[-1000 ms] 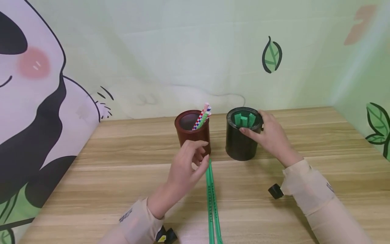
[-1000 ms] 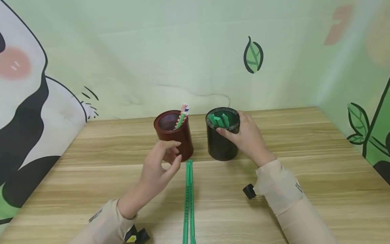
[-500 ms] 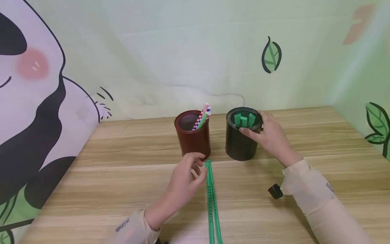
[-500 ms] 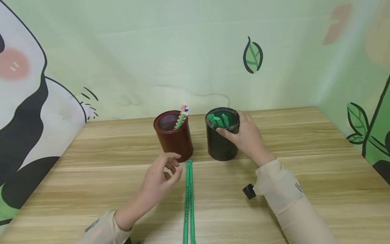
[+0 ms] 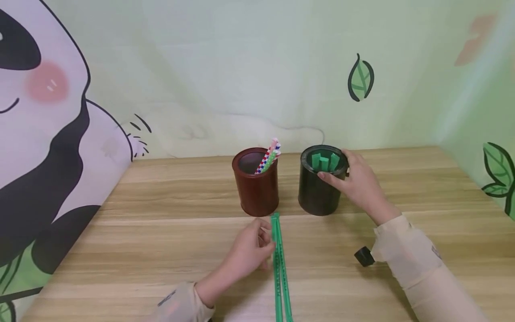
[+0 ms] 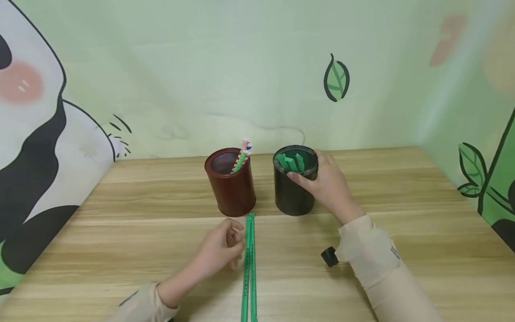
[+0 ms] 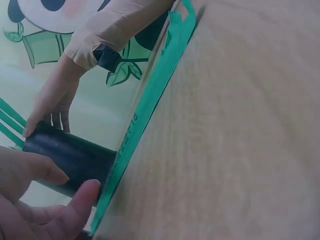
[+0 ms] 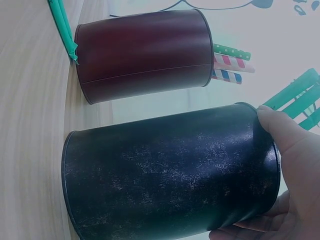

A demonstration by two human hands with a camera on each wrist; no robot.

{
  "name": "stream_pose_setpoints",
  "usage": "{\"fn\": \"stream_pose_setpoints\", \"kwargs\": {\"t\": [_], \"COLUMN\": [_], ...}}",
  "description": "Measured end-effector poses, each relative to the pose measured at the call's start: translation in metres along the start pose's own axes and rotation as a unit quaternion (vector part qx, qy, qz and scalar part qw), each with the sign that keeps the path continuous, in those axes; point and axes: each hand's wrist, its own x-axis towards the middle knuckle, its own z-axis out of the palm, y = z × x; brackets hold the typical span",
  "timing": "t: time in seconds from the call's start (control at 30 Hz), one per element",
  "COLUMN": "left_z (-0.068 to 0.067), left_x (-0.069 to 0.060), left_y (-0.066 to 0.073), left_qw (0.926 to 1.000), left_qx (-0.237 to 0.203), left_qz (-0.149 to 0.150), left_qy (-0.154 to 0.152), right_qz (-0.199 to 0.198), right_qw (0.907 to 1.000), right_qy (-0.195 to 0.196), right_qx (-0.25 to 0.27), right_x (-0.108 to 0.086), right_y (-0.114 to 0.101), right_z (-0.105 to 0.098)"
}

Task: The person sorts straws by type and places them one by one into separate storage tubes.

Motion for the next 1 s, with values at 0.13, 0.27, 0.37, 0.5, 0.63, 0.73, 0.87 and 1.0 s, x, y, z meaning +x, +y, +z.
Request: {"fn": "stream_pose_setpoints", "kwargs": {"t": [0.13,0.27,0.37,0.5,0.63,0.73,0.87,1.0], "left_z": [0.005,0.010,0.013,0.014,0.014,0.014,0.014,0.015], "left_x": [0.000,0.000,0.000,0.002,0.004,0.005,0.007,0.006], "left_y": [-0.007,-0.011,-0.012,-0.011,-0.010,-0.008,-0.008,-0.009], "left_qw": [0.9999,0.9997,0.9997,0.9993,0.9984,0.9977,0.9967,0.9955], "left_qx": [-0.008,-0.002,0.004,0.026,0.044,0.055,0.065,0.086], "left_qz": [-0.006,-0.020,-0.025,-0.028,-0.036,-0.041,-0.048,-0.040], "left_qy": [-0.012,-0.011,-0.003,0.005,0.004,0.001,-0.003,-0.003], "right_qz": [0.001,0.000,-0.001,-0.006,-0.008,-0.007,-0.006,-0.005], "right_qw": [1.0000,1.0000,1.0000,0.9999,0.9999,0.9999,1.0000,1.0000], "right_qy": [0.000,0.000,0.002,0.008,0.010,0.008,0.004,0.002], "right_qx": [0.003,0.004,0.005,0.006,0.004,0.004,0.000,-0.003], "right_x": [-0.002,-0.003,-0.003,-0.001,0.000,-0.001,-0.001,-0.001], "right_y": [0.002,0.003,0.003,0.003,0.002,0.002,0.001,0.001], "right_z": [0.002,0.003,0.004,0.003,0.003,0.003,0.002,0.002]}}
